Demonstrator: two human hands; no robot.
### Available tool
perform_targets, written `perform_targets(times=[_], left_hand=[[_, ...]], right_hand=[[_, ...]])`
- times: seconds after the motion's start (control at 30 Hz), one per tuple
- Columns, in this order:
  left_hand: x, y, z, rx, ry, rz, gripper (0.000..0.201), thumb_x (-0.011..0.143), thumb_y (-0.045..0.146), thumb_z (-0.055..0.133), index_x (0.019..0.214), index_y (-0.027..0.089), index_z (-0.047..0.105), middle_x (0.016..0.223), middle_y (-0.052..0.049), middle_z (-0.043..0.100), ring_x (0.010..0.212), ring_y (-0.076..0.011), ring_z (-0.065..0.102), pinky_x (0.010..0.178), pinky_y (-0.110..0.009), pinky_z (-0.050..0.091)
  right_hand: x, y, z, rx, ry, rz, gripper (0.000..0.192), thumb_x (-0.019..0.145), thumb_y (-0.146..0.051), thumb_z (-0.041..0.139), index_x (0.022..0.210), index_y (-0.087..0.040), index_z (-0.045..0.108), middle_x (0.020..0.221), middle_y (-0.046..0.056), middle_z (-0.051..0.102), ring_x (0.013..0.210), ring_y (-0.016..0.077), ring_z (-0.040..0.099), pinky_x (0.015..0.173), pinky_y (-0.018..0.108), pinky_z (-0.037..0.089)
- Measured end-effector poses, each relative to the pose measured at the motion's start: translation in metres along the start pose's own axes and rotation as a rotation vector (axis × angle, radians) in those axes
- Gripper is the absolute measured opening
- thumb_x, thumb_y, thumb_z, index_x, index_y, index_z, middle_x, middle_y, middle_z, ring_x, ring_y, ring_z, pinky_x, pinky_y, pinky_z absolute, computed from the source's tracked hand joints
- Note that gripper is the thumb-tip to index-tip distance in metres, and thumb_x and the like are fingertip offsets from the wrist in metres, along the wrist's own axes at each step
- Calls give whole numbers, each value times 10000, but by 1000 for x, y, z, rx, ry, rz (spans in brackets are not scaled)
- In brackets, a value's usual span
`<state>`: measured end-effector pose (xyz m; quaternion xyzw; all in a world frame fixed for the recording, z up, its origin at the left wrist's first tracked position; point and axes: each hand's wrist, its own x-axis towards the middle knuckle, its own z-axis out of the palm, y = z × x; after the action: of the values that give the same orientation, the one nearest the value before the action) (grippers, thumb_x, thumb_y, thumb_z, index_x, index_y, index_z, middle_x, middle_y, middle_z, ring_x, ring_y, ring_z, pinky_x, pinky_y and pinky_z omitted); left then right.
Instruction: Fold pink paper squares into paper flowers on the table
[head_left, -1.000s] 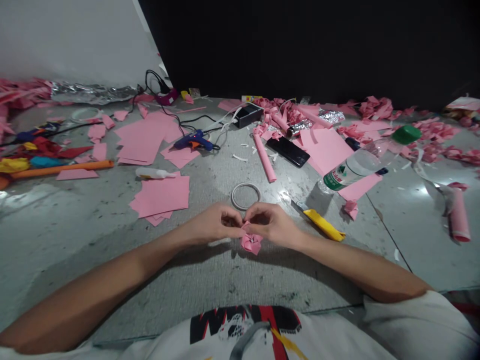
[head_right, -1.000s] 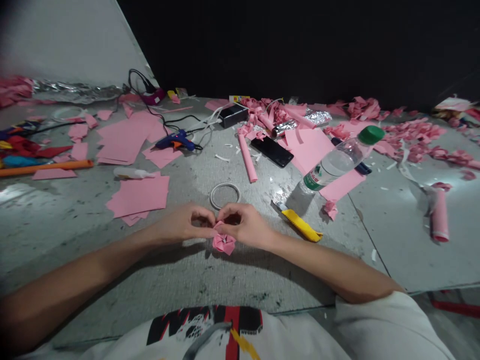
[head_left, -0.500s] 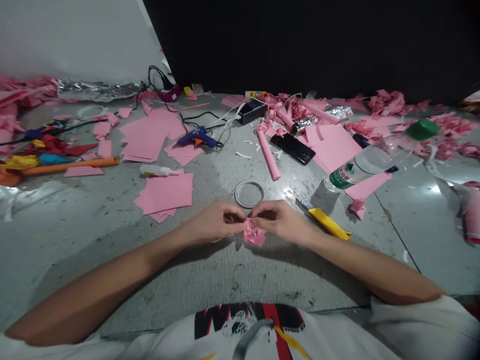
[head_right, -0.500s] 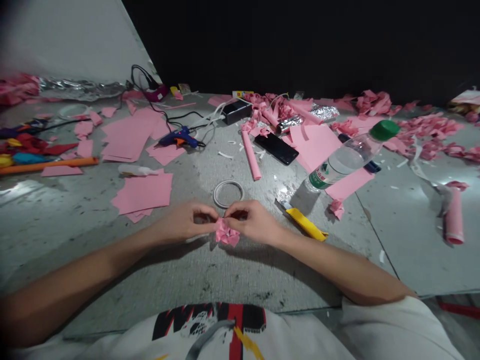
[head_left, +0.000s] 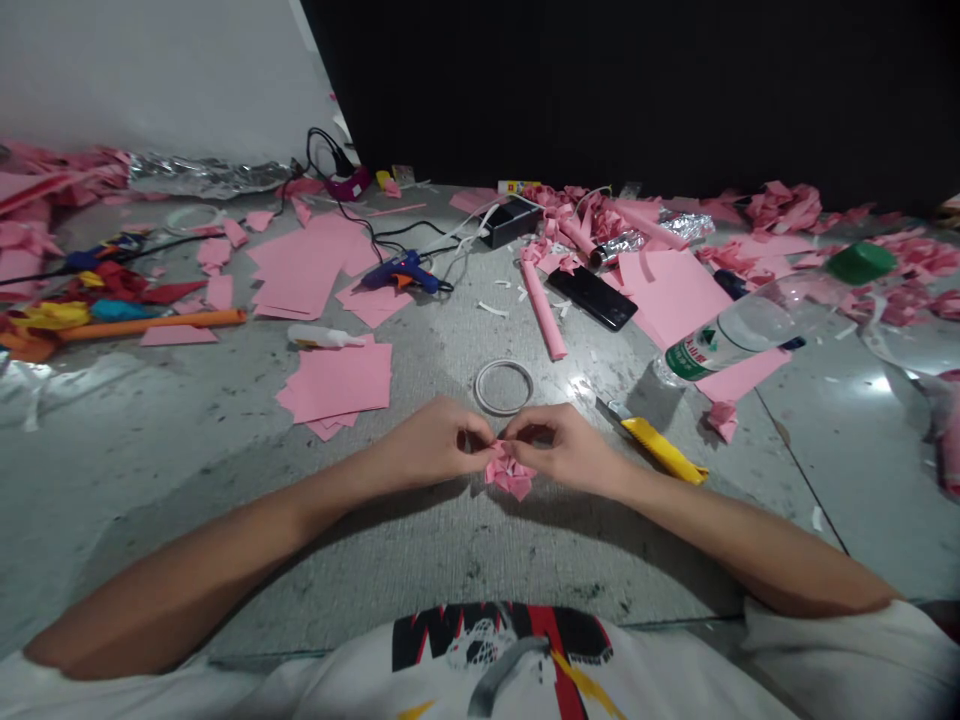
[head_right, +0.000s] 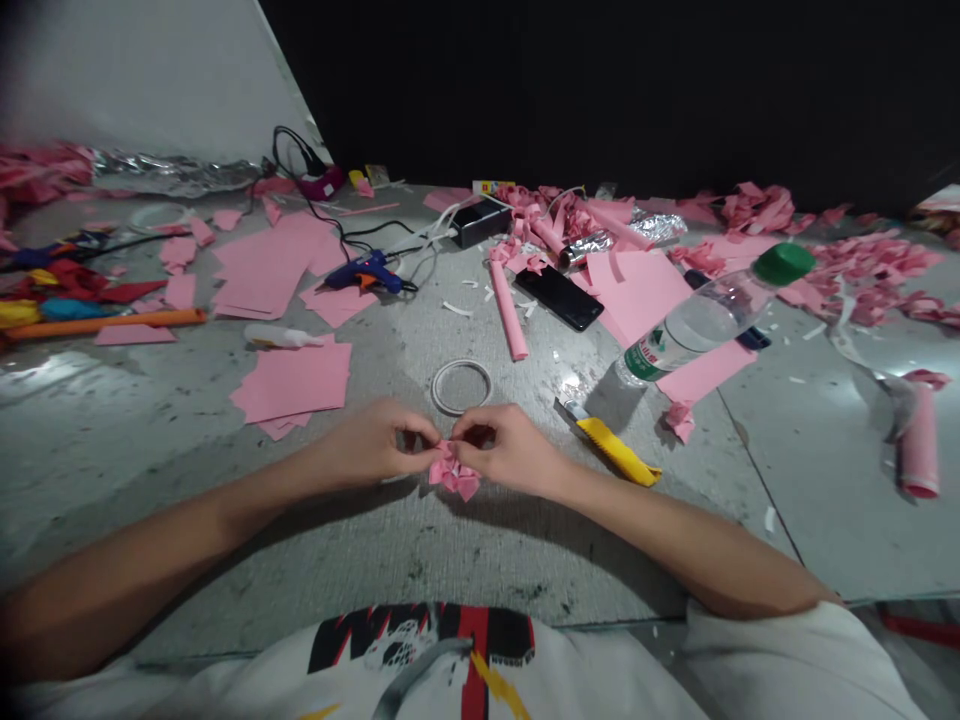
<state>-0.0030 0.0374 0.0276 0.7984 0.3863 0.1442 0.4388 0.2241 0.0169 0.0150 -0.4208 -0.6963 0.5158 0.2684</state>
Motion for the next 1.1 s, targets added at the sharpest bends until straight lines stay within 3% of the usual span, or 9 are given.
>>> perform_targets(times=[0.37, 0.6, 0.77, 0.93, 1.1], left_hand=[[-1, 9, 7, 20, 132, 17, 196, 909, 312, 699, 788, 174, 769, 711, -8, 743, 638, -137, 629, 608, -251, 422], [-8, 0, 14, 222, 323, 318, 133, 935, 171, 646, 872, 191, 761, 819, -15, 785, 729, -150, 700, 670, -259, 486], [-13, -10, 17, 440, 397, 491, 101, 975, 162, 629, 972, 175, 728, 901, -44, 781, 810, -177, 715, 721, -290, 519], [-20, -13, 18, 557, 353, 595, 186, 968, 138, 610, 1133, 155, 696, 1047, -93, 768, 913, -216, 707, 816, -343, 549], [-23, -16, 8, 371, 195, 539, 436, 984, 123, 520, 1409, 180, 599, 1285, -140, 681, 1119, -255, 660, 942, -393, 542]], right_hand=[[0, -4, -3, 79, -4, 0, 101, 917, -256, 695, 909, -174, 754, 823, 28, 727, 736, 164, 653, 707, 293, 526], [1, 3, -14, 85, -133, -48, 288, 823, -256, 815, 1095, -193, 746, 1053, 55, 747, 956, 215, 697, 867, 337, 562], [1, 15, -12, 153, -101, -22, 157, 903, -260, 735, 1038, -180, 741, 1003, 55, 744, 907, 191, 706, 859, 331, 566], [0, 18, -8, 201, -33, -18, 138, 888, -238, 742, 1013, -178, 743, 954, 44, 729, 859, 175, 691, 795, 300, 558], [2, 17, -11, 213, 32, -33, 150, 875, -275, 774, 982, -171, 756, 939, 46, 725, 845, 170, 674, 768, 294, 542]])
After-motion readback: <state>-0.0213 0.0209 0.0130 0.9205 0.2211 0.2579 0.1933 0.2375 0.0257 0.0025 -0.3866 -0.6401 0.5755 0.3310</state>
